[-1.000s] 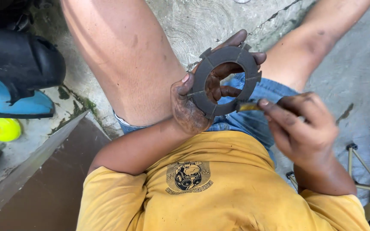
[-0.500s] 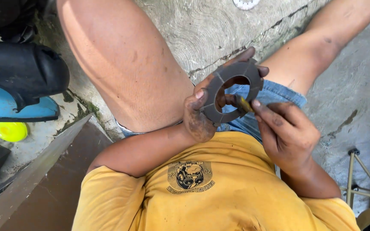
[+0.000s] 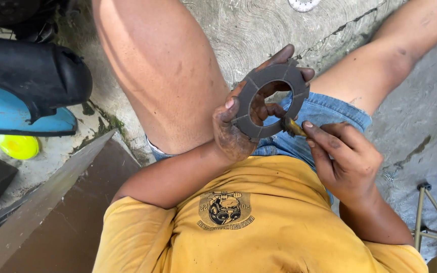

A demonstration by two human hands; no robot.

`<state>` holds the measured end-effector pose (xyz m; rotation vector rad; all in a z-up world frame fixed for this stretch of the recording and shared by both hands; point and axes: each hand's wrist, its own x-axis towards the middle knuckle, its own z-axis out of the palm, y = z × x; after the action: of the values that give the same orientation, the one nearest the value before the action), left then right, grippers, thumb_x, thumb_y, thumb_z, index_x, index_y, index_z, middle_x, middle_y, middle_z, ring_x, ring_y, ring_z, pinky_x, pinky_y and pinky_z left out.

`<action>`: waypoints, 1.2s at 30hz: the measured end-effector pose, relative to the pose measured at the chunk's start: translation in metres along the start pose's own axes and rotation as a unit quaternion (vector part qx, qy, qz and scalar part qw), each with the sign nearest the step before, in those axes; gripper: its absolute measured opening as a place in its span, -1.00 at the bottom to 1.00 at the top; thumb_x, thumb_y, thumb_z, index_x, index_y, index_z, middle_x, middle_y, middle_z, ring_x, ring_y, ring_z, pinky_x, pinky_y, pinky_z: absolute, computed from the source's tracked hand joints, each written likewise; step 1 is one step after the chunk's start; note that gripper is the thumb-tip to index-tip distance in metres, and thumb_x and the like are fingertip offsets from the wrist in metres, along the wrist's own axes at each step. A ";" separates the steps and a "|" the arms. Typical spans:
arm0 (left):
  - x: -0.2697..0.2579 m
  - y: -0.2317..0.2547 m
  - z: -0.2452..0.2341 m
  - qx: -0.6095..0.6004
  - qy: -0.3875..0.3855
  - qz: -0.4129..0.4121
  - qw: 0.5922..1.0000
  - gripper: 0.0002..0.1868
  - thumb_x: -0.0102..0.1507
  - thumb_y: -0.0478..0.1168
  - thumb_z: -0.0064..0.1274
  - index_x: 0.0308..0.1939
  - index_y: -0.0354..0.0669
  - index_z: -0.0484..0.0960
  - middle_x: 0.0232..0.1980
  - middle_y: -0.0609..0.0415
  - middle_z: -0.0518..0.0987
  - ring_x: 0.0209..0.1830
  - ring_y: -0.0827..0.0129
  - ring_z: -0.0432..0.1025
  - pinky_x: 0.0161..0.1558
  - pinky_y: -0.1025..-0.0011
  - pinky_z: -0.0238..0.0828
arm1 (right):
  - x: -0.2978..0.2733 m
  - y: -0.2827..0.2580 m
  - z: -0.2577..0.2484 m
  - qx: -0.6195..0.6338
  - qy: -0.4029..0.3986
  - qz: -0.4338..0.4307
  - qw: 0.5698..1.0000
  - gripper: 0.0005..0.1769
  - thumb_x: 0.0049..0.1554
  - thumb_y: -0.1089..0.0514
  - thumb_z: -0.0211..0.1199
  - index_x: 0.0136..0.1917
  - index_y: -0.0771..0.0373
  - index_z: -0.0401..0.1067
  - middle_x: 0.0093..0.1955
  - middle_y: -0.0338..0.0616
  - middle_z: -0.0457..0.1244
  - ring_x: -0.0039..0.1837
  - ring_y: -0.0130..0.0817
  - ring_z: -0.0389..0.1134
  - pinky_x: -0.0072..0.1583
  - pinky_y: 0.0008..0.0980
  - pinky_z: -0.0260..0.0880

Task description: Cleaning a circular metal motorcycle component using a small brush while sitting on the floor.

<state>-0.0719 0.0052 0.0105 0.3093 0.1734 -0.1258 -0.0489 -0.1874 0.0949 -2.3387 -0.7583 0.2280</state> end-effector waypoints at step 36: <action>-0.006 -0.018 0.000 -0.095 -0.092 -0.136 0.982 -0.39 0.41 -0.03 -0.10 0.48 -0.27 0.38 0.27 -0.09 0.54 0.20 0.25 0.45 0.13 0.34 0.54 | 0.037 -0.010 -0.012 -0.083 -0.084 -0.238 0.964 -0.80 0.05 0.20 0.38 -0.02 0.06 0.66 0.01 -0.18 0.40 0.07 -0.29 0.30 0.47 0.03 0.11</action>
<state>-0.0803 -0.0110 0.0062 0.0813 0.0434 -0.4056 -0.0193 -0.1668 0.1118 -2.2250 -1.4415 0.1551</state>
